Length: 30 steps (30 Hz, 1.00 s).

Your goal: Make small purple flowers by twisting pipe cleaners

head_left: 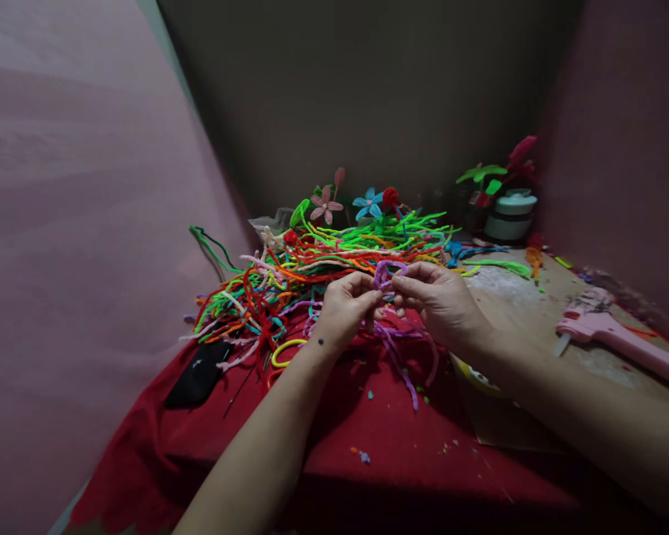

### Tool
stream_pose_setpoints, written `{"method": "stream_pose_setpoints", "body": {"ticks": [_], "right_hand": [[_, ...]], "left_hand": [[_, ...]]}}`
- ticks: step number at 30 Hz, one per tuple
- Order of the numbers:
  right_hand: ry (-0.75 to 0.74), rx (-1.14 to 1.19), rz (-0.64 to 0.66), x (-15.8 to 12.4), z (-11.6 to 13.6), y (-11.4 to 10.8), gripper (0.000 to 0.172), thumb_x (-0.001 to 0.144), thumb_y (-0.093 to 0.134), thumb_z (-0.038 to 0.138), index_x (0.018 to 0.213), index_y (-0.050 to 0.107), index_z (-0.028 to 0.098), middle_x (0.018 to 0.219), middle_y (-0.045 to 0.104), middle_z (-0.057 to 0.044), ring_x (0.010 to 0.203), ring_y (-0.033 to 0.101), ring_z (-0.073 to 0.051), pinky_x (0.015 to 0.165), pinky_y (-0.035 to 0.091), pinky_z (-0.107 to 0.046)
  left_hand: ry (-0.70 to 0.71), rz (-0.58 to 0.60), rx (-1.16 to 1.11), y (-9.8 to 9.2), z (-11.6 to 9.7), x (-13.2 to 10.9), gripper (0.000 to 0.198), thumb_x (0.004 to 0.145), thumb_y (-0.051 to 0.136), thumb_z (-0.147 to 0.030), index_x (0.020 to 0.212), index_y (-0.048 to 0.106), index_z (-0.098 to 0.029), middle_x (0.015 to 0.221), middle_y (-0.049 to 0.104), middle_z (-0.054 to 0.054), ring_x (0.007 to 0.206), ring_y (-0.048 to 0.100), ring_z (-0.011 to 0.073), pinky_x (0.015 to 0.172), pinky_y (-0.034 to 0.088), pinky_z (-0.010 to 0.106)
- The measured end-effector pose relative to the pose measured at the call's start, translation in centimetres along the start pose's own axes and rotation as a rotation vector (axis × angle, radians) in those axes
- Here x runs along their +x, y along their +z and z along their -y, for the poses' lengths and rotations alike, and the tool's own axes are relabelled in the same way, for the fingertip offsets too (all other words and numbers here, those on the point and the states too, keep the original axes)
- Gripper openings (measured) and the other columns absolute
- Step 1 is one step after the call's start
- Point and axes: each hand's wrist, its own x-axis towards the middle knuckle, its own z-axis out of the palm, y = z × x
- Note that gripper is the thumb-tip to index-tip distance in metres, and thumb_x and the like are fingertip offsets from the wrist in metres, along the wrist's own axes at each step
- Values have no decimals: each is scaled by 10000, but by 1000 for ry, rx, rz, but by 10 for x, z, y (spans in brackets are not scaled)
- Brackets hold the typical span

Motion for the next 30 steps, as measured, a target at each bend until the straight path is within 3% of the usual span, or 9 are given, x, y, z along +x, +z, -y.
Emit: {"method": "stream_pose_setpoints", "body": {"ticks": [5, 11, 14, 17, 20, 25, 30], "right_hand": [[-141, -313, -27, -3, -1, 1, 182, 712, 657, 314, 683, 547, 172, 527, 573, 27, 436, 531, -104, 456, 433, -240], [-224, -618, -83, -7, -1, 2, 127, 728, 629, 279, 673, 585, 173, 513, 539, 22, 452, 469, -97, 452, 361, -232], [-133, -542, -40, -4, -1, 1, 150, 698, 653, 277, 630, 587, 161, 512, 529, 22, 452, 451, -90, 444, 347, -228], [-5, -334, 92, 1, -1, -4, 166, 682, 669, 304, 659, 616, 148, 561, 562, 11, 471, 476, -93, 458, 376, -231], [13, -242, 165, 4, -2, -8, 224, 723, 635, 363, 678, 645, 143, 596, 594, -10, 491, 501, -98, 485, 401, -239], [7, -270, 90, 4, -2, -9, 231, 713, 641, 365, 643, 640, 146, 513, 556, 4, 441, 479, -97, 453, 366, -240], [-97, -524, -28, 0, 4, -4, 188, 699, 643, 314, 611, 647, 147, 502, 554, 4, 446, 463, -95, 434, 334, -233]], "left_hand": [[34, -39, 51, 6, 2, -2, 133, 668, 624, -215, 743, 536, -150, 493, 526, -50, 391, 507, 93, 335, 386, 180], [70, -55, 125, 9, 8, -3, 123, 694, 592, -198, 806, 552, -165, 499, 528, -59, 406, 530, 91, 361, 397, 171], [61, -45, 74, 10, 9, -2, 150, 684, 595, -181, 828, 567, -150, 557, 570, -41, 442, 560, 103, 392, 442, 192], [46, 12, -11, 9, 7, -1, 167, 676, 605, -180, 828, 583, -115, 624, 619, 1, 493, 590, 121, 450, 496, 232], [41, 47, -36, 8, 4, -1, 155, 706, 575, -175, 835, 596, -92, 612, 628, 22, 522, 609, 134, 505, 523, 257], [24, 40, -31, 7, 5, 0, 157, 716, 540, -148, 841, 616, -91, 577, 625, 19, 510, 619, 141, 506, 529, 262], [20, -5, -78, 6, 7, 2, 128, 672, 577, -143, 780, 622, -92, 614, 634, 24, 522, 627, 147, 456, 522, 244]]}}
